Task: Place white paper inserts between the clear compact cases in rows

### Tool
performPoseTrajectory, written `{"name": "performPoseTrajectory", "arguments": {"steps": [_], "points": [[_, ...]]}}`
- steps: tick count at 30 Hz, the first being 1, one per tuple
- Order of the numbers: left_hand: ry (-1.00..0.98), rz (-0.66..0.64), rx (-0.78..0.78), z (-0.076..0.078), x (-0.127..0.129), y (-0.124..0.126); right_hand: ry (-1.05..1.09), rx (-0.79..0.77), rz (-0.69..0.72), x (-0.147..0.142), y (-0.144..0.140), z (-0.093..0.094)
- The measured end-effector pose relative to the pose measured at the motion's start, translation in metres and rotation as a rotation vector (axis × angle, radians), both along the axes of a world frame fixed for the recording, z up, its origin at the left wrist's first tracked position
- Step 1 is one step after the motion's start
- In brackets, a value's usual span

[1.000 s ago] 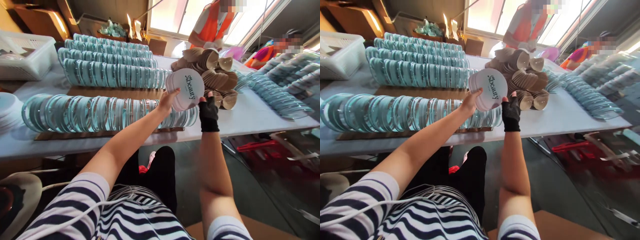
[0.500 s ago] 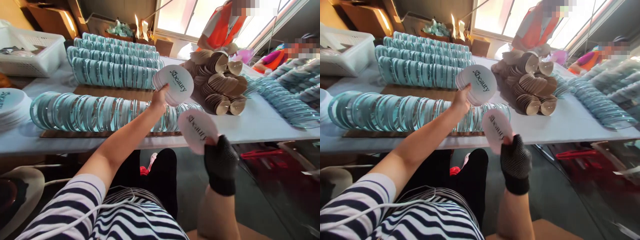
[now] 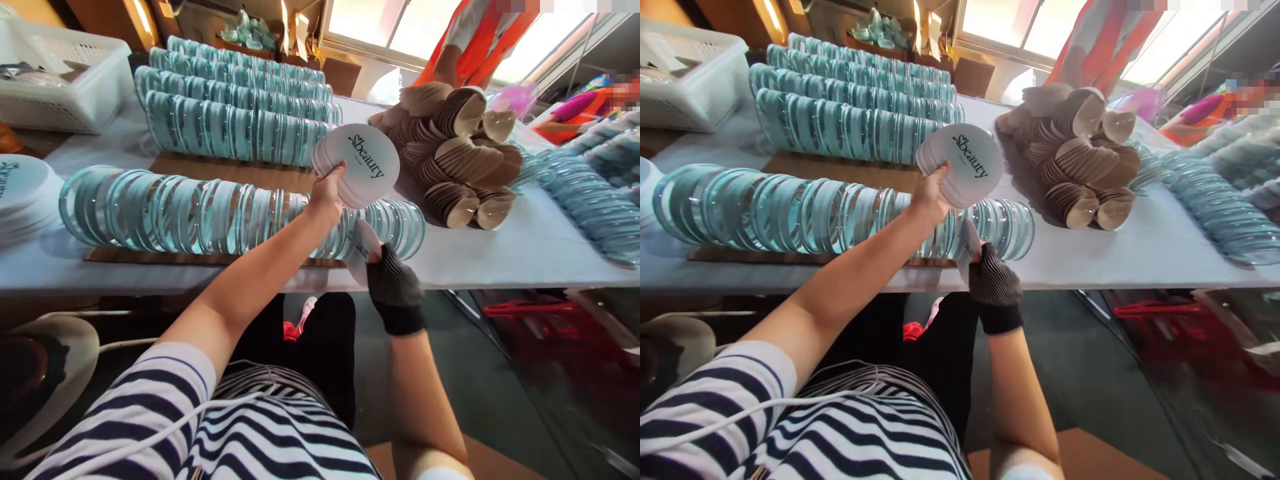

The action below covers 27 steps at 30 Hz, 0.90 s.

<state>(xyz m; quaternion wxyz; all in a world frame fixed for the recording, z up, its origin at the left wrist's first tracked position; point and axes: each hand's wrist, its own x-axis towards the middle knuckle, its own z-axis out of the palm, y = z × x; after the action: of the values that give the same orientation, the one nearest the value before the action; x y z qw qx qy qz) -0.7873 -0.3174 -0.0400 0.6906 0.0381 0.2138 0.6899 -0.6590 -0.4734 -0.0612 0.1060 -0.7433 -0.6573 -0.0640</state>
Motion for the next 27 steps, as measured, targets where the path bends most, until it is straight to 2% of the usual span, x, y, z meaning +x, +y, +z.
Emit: {"name": "performPoseTrajectory", "arguments": {"steps": [3,6,9,15,18,21,23,25,27], "points": [[0.035,0.011,0.015,-0.001,-0.001,0.0,0.078,-0.027,-0.045,-0.006,0.011,-0.013],[0.028,-0.015,-0.003,0.0,-0.001,0.0,0.147,0.09,-0.006,-0.004,0.008,-0.017],[0.003,-0.021,-0.007,0.001,-0.002,0.001,0.152,0.162,-0.039,-0.007,0.015,-0.022],[-0.023,-0.028,0.002,-0.002,-0.005,0.008,0.09,0.042,0.003,-0.014,0.05,-0.038],[-0.012,-0.023,0.008,-0.006,-0.004,0.009,0.346,-0.092,0.108,-0.005,0.049,-0.035],[0.031,0.034,0.025,-0.008,0.0,0.005,0.786,-0.332,0.294,0.005,0.043,-0.035],[0.059,0.061,0.053,-0.01,0.003,0.003,1.042,-0.47,0.357,0.008,0.039,-0.036],[0.083,0.068,0.072,-0.01,0.005,0.004,1.118,-0.558,0.356,0.01,0.04,-0.032],[0.102,0.067,0.07,-0.01,0.005,0.006,0.987,-0.457,0.306,0.014,0.048,-0.022]]}}
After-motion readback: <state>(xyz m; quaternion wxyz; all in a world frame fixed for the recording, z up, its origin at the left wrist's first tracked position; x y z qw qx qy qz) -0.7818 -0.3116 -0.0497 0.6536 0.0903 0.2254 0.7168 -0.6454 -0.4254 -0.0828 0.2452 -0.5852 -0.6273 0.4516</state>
